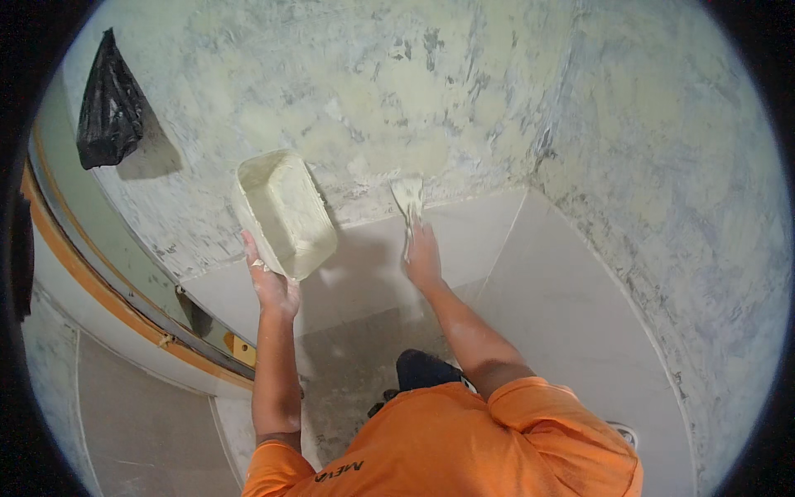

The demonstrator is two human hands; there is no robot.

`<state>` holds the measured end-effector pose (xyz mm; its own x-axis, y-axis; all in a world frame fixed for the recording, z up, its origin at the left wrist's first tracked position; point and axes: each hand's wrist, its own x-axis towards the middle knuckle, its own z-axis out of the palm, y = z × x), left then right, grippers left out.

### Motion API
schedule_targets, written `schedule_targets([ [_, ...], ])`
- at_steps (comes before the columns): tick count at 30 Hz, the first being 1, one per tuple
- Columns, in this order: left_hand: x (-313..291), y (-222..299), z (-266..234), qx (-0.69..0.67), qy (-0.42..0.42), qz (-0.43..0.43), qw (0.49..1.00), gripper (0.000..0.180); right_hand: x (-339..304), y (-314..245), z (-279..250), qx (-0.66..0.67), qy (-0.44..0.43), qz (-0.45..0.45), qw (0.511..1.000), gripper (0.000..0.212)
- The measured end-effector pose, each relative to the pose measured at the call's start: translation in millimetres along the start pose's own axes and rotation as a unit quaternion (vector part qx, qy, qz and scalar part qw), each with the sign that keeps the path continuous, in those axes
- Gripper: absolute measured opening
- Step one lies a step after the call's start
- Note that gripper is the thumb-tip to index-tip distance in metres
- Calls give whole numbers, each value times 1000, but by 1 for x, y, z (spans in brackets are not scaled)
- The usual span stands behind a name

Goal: The person applies compound to a wall corner using a putty knife and a plastic container, spreading the material along the joint before refilling the tool.

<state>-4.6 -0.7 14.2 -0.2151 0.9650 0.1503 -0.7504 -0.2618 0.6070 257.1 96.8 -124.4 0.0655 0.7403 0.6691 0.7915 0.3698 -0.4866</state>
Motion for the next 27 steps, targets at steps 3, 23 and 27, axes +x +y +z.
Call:
schedule_targets([
  [3,-1,2,-4,16,-2,12,1000,74,-53,2,-3,-12,-83,77,993,54],
  [23,13,-32,-68,3,60,-121,991,65,-29,-24,-44,67,28,82,994,50],
  [27,10,-35,-70,-2,30,-141,990,66,-34,-40,-18,56,-17,-6,998,46],
])
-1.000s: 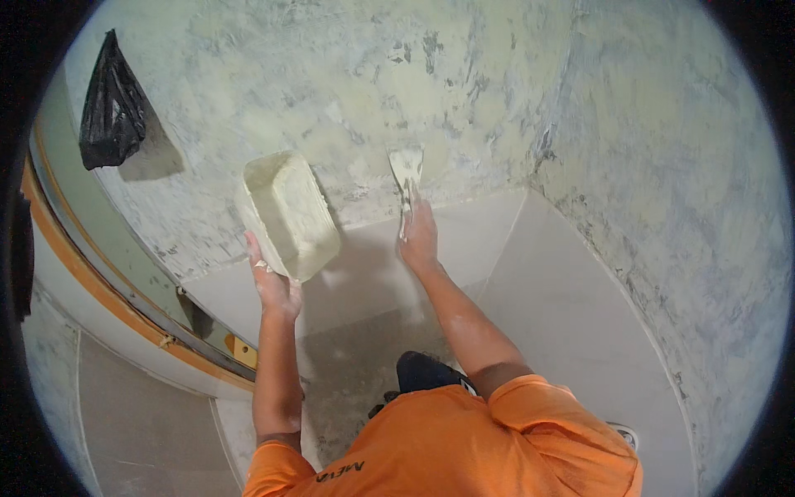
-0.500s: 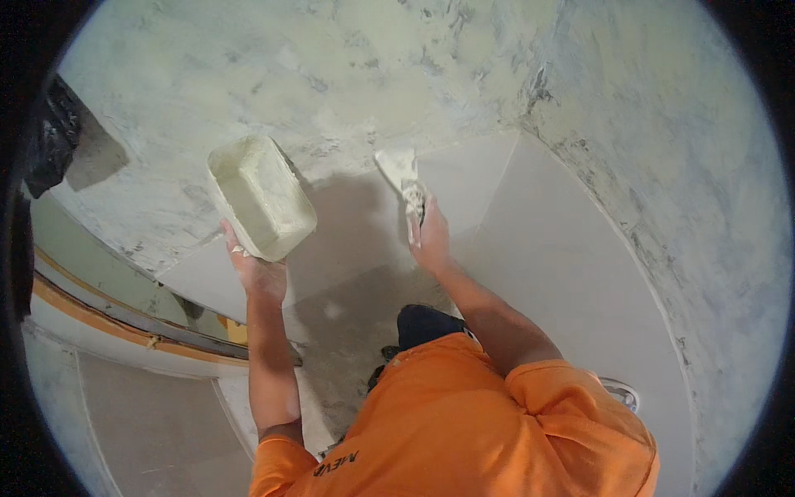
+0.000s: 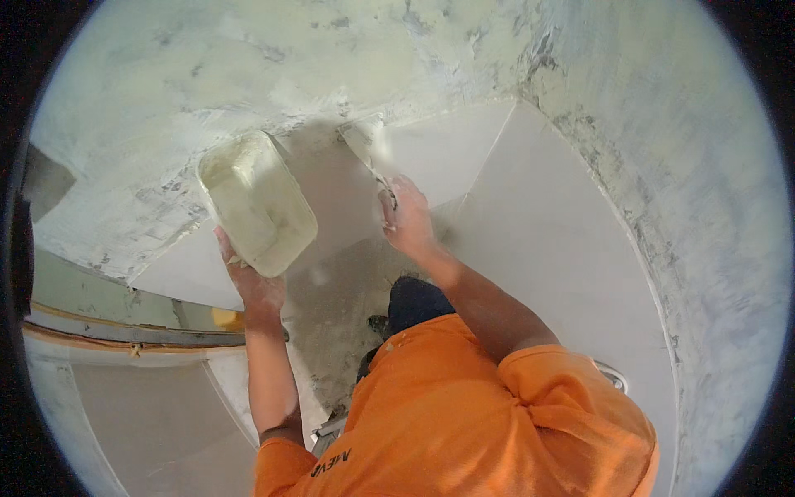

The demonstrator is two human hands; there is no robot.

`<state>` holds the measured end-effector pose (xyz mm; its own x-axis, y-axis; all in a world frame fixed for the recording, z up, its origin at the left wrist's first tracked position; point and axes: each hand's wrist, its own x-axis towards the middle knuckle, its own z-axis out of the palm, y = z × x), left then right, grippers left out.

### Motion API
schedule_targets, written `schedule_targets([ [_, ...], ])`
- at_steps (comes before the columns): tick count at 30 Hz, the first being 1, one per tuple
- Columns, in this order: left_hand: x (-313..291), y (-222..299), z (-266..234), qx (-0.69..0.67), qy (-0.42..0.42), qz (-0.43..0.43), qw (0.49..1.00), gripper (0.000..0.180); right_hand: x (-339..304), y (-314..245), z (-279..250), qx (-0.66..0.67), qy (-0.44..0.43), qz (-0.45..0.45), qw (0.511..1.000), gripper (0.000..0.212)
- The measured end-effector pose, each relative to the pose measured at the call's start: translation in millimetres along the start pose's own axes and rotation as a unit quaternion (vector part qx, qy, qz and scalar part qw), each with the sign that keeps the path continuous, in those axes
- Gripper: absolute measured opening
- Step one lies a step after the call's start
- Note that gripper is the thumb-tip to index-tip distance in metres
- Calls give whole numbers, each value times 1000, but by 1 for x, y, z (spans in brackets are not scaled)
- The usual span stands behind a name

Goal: The person applies compound to a wall corner using a putty knife and a plastic container, spreading the material along the joint before refilling the tool.

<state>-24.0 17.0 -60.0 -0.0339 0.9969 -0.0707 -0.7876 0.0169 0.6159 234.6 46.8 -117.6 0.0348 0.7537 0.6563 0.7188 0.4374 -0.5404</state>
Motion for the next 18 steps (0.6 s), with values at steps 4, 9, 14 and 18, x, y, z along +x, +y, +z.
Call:
schedule_targets([
  [4,-2,-17,-3,31,11,-9,999,65,9,-22,-8,43,-27,101,994,41],
  [9,-7,-35,-11,78,83,-27,993,76,33,-52,-52,19,-124,107,986,39],
  [14,-3,-49,-28,94,120,-43,987,75,73,-63,-78,-73,-280,158,944,22],
  [18,-5,-58,-29,103,127,-49,985,73,92,-67,-114,-148,-357,75,919,19],
])
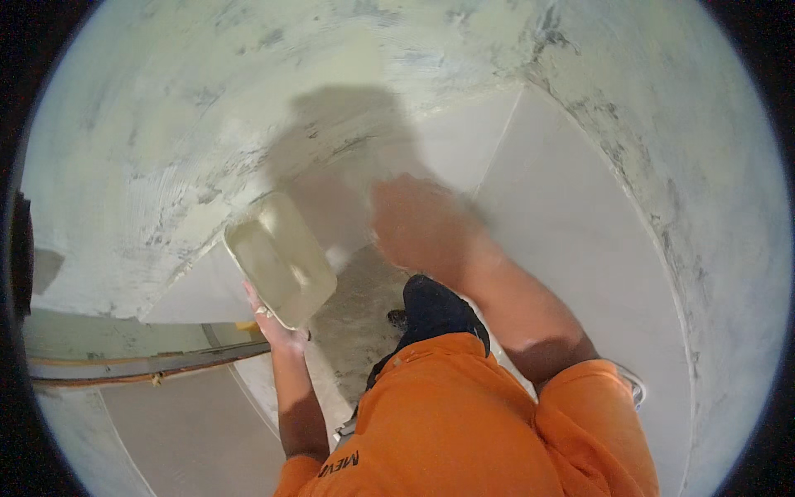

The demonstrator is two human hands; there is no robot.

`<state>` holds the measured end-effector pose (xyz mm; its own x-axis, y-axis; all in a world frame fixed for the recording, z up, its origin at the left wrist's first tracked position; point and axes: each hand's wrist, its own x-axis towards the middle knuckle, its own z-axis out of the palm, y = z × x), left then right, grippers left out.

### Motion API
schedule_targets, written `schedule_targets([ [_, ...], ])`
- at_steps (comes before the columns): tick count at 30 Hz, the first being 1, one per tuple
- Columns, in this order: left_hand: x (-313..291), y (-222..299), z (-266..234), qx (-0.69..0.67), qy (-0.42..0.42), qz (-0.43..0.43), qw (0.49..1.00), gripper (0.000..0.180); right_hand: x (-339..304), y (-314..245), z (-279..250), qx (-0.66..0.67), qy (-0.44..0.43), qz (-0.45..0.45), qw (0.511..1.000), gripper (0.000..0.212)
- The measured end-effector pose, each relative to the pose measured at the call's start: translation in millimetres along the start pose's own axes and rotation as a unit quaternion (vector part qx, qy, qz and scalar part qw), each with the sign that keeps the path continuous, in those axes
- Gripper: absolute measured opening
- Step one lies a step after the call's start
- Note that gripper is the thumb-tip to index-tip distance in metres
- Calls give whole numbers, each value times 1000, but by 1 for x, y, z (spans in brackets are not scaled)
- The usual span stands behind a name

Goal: The person applies compound to a wall corner using a putty knife and a plastic container, spreading the material along the joint before refilling the tool.

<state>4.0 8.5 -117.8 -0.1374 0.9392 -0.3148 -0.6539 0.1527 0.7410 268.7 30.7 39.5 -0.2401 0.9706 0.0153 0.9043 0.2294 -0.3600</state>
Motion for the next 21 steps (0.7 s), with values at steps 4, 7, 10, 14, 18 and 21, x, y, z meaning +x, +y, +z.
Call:
schedule_targets([
  [4,-4,-14,-3,10,-40,8,999,73,-8,60,22,52,-113,23,992,22],
  [7,-2,-21,-4,-37,-80,-72,993,72,-47,126,68,150,140,-105,973,29],
  [10,6,-31,-11,-50,-109,-64,991,69,-69,121,44,446,-55,191,873,38],
  [14,6,-29,6,-116,-113,-103,981,64,-66,122,38,629,60,168,757,26],
  [18,14,-35,15,-15,-131,-34,991,65,-41,106,37,756,177,116,619,26],
  [21,17,-29,17,-66,-99,-50,992,66,-10,98,46,680,251,124,677,28],
])
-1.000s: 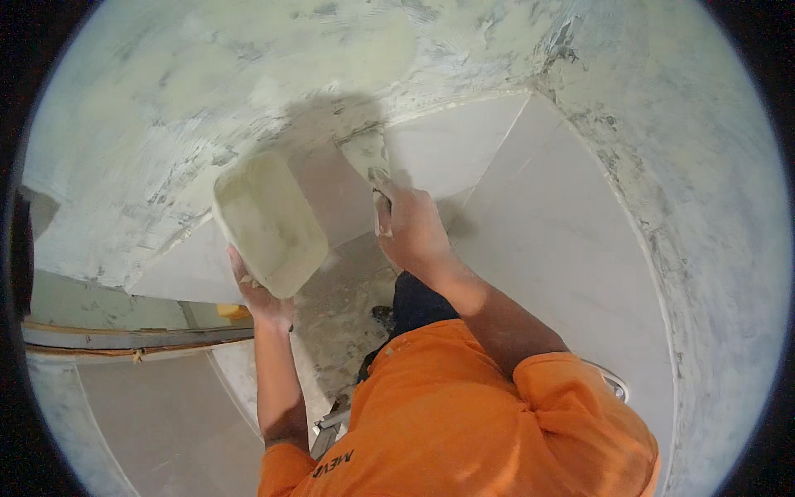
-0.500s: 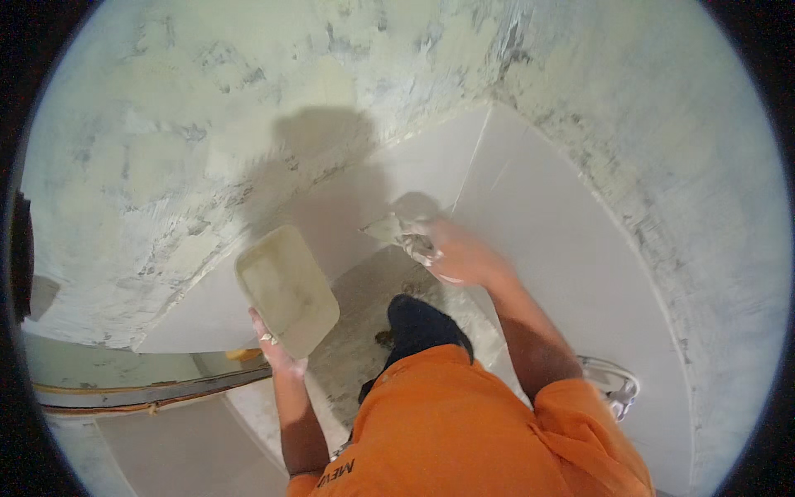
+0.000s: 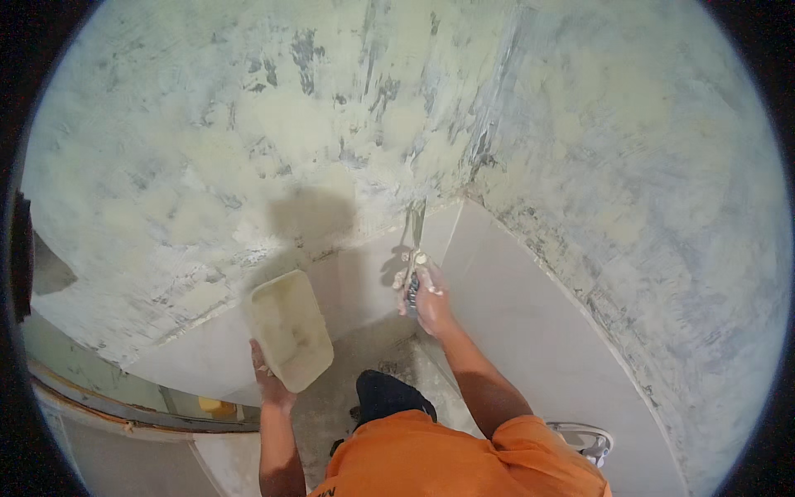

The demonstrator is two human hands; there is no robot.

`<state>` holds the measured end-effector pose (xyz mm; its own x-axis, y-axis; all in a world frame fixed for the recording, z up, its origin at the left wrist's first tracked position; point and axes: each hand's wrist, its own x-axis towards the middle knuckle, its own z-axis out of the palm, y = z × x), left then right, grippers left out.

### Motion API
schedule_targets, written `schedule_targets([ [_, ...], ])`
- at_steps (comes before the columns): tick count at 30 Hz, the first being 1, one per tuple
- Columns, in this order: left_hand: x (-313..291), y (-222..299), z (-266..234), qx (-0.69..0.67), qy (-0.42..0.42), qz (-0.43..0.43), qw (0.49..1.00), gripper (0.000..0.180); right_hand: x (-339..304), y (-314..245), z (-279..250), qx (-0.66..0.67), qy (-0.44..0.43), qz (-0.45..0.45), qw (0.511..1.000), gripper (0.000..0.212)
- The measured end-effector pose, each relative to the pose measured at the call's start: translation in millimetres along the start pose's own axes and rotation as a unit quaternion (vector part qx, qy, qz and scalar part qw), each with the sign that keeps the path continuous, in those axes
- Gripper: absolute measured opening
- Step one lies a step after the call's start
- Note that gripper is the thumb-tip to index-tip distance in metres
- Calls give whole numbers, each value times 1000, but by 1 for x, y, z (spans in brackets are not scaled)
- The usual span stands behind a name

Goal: The person applies compound to a wall corner using a putty knife and a plastic container, spreading the material along the joint before refilling the tool.

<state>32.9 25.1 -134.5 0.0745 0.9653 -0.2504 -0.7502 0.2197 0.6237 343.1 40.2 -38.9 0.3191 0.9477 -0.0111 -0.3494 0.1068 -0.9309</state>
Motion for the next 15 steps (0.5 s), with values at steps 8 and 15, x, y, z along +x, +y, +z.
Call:
schedule_targets([
  [8,-34,57,24,9,-1,72,997,69,55,12,77,-365,26,6,931,73],
  [15,-39,68,2,-47,122,186,974,56,44,92,82,-495,-64,-99,861,95],
])
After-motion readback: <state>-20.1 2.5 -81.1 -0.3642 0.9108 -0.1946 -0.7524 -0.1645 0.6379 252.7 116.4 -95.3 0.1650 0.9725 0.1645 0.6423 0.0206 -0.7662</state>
